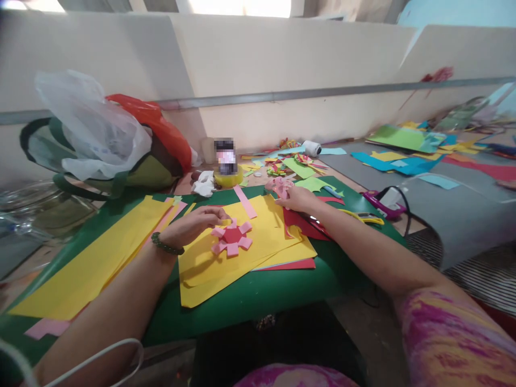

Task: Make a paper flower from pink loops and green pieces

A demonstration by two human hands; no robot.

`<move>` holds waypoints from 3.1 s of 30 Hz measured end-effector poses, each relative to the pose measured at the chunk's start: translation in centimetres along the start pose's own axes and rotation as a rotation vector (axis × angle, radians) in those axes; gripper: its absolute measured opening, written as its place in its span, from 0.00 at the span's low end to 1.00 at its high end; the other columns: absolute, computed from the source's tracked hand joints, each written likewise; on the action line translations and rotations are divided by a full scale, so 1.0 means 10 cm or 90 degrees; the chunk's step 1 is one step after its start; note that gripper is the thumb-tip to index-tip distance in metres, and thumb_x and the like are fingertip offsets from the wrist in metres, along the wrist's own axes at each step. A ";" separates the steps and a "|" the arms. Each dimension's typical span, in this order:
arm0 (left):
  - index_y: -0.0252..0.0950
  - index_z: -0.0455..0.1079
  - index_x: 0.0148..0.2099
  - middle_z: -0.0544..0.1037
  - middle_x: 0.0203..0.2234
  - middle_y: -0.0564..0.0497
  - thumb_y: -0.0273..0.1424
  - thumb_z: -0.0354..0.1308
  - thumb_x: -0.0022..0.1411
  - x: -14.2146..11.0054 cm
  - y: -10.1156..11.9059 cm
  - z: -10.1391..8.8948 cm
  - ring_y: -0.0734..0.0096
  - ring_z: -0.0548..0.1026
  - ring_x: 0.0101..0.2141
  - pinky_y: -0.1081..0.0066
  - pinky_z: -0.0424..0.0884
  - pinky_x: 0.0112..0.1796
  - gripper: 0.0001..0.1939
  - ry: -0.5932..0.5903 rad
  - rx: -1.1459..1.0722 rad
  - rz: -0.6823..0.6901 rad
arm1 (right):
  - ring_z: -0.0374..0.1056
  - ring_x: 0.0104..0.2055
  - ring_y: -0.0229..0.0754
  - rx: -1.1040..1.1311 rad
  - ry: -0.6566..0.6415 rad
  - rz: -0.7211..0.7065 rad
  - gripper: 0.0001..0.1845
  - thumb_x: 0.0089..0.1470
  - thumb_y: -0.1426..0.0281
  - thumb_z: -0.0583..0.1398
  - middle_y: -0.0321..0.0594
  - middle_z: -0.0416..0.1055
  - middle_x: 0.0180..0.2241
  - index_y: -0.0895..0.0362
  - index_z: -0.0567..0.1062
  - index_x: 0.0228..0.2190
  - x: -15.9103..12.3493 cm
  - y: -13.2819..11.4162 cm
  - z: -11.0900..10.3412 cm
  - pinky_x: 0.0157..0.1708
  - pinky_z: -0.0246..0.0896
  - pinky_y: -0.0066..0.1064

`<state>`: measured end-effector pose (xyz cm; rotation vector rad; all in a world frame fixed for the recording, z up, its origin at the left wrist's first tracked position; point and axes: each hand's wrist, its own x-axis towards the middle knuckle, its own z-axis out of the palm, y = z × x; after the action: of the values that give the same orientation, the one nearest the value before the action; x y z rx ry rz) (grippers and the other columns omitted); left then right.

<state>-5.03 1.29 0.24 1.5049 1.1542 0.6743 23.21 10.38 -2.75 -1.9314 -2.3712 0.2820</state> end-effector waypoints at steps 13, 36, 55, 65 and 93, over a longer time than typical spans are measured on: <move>0.35 0.64 0.27 0.64 0.23 0.58 0.31 0.64 0.37 0.03 0.01 0.12 0.79 0.64 0.26 0.76 0.56 0.28 0.13 0.109 -0.283 -0.006 | 0.71 0.37 0.51 -0.035 0.084 -0.039 0.20 0.57 0.53 0.56 0.48 0.74 0.28 0.56 0.72 0.26 -0.55 -0.46 -0.38 0.31 0.57 0.35; 0.35 0.70 0.32 0.72 0.30 0.54 0.34 0.63 0.42 0.05 -0.06 0.28 0.74 0.67 0.31 0.72 0.62 0.33 0.12 0.152 -0.130 0.036 | 0.58 0.25 0.34 0.609 0.156 -0.357 0.07 0.42 0.71 0.56 0.31 0.62 0.24 0.55 0.65 0.29 -0.41 -1.02 0.20 0.24 0.54 0.27; 0.35 0.77 0.32 0.79 0.30 0.46 0.24 0.53 0.50 0.00 -0.11 0.25 0.62 0.74 0.32 0.65 0.66 0.35 0.11 0.051 0.652 0.106 | 0.57 0.24 0.35 0.378 0.031 -0.279 0.08 0.41 0.79 0.53 0.30 0.62 0.22 0.55 0.64 0.26 -0.42 -0.95 0.19 0.25 0.47 0.28; 0.34 0.77 0.33 0.78 0.30 0.44 0.30 0.52 0.58 -0.08 -0.04 0.33 0.62 0.74 0.30 0.66 0.63 0.31 0.11 -0.004 0.786 0.097 | 0.58 0.26 0.35 0.346 0.021 -0.267 0.07 0.42 0.79 0.54 0.31 0.64 0.23 0.55 0.64 0.25 -0.40 -0.93 0.18 0.26 0.46 0.28; 0.33 0.75 0.36 0.79 0.33 0.48 0.40 0.61 0.50 0.01 -0.05 0.27 0.63 0.73 0.37 0.66 0.67 0.41 0.16 0.077 0.007 0.013 | 0.59 0.26 0.34 0.587 0.091 -0.460 0.04 0.45 0.75 0.55 0.32 0.63 0.24 0.55 0.65 0.28 -0.42 -0.94 0.21 0.26 0.55 0.27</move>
<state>-2.84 0.30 -1.00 1.5041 1.2375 0.7824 14.64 4.30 -2.84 -0.6371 -2.0710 0.9104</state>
